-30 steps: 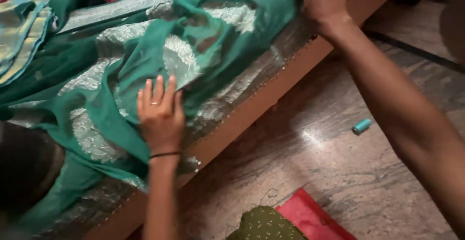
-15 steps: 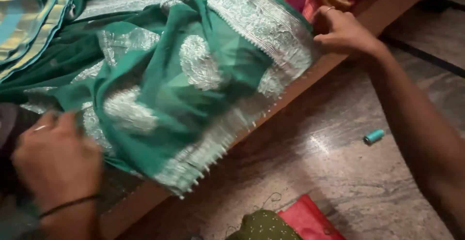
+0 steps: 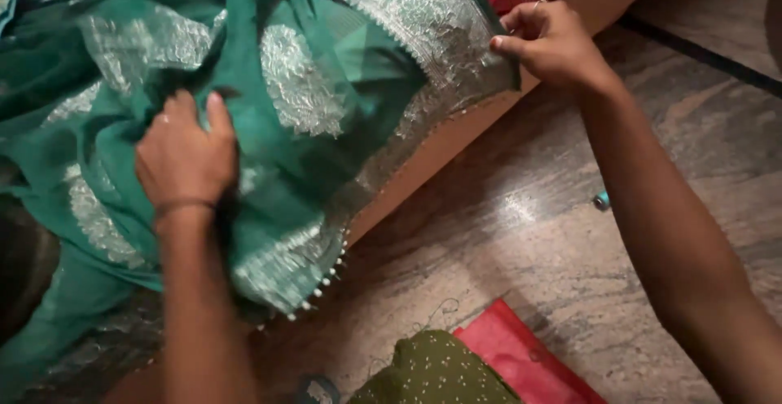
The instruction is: Sewing decorative white beads onto the border of a green saree.
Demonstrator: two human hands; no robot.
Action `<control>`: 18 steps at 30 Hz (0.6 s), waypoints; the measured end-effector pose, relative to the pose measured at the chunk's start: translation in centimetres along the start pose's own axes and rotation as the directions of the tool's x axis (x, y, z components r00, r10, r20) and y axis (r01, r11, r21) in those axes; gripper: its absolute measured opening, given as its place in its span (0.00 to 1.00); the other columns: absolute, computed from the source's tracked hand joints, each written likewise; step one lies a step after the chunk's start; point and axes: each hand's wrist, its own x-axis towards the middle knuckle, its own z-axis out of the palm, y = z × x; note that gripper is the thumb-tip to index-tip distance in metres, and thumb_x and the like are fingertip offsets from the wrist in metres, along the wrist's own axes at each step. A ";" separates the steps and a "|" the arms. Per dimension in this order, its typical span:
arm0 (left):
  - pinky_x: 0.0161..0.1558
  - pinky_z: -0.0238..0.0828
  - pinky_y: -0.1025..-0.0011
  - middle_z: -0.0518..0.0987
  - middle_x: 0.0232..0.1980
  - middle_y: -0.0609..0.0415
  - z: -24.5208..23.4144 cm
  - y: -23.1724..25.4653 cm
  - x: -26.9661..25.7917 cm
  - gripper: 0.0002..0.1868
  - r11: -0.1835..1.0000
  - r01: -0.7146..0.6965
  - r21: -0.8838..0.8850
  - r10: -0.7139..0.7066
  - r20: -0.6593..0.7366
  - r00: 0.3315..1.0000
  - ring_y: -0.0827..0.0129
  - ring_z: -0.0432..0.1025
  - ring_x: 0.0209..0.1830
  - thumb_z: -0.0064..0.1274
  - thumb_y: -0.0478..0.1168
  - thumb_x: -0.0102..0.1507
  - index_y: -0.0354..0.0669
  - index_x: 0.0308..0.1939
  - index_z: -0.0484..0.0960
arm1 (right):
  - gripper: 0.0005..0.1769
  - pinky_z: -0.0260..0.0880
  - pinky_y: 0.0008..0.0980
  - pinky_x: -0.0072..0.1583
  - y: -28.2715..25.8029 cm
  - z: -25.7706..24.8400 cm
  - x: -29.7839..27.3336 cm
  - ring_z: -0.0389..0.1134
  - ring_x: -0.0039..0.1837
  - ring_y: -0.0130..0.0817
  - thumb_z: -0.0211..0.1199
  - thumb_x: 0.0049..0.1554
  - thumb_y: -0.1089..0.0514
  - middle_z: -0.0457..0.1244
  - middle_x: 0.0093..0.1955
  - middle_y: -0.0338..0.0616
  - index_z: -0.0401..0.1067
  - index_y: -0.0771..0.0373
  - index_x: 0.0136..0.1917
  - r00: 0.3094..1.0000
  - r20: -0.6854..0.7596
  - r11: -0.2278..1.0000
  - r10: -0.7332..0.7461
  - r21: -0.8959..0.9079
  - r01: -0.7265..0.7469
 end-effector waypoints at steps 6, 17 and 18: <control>0.61 0.58 0.43 0.72 0.63 0.29 4.5 -9.2 11.6 0.38 0.997 -0.040 -0.072 0.052 0.173 0.983 0.29 0.64 0.61 0.27 0.66 0.73 0.34 0.60 0.75 | 0.06 0.70 0.26 0.56 2.0 1.3 -0.6 0.68 0.51 0.22 0.68 0.63 0.63 0.69 0.50 0.34 0.75 0.67 0.53 0.998 -0.045 0.975 -0.040 0.218 0.049; 0.59 0.67 0.43 0.80 0.56 0.27 1.2 -23.1 7.2 0.34 0.979 -0.070 0.192 0.044 0.135 0.990 0.31 0.72 0.57 0.41 0.64 0.75 0.36 0.58 0.83 | 0.09 0.73 0.41 0.54 -0.3 -1.2 -0.1 0.73 0.48 0.47 0.69 0.58 0.61 0.70 0.46 0.55 0.76 0.69 0.49 0.942 -0.169 0.906 -0.289 -0.367 0.212; 0.57 0.70 0.44 0.82 0.53 0.30 0.1 -22.8 6.7 0.30 0.954 -0.138 0.266 0.107 0.127 0.986 0.33 0.75 0.53 0.48 0.62 0.71 0.41 0.62 0.83 | 0.07 0.73 0.42 0.54 -0.7 -0.7 -0.5 0.73 0.48 0.49 0.68 0.57 0.63 0.70 0.46 0.53 0.75 0.69 0.48 0.909 -0.189 0.870 -0.372 -0.413 0.270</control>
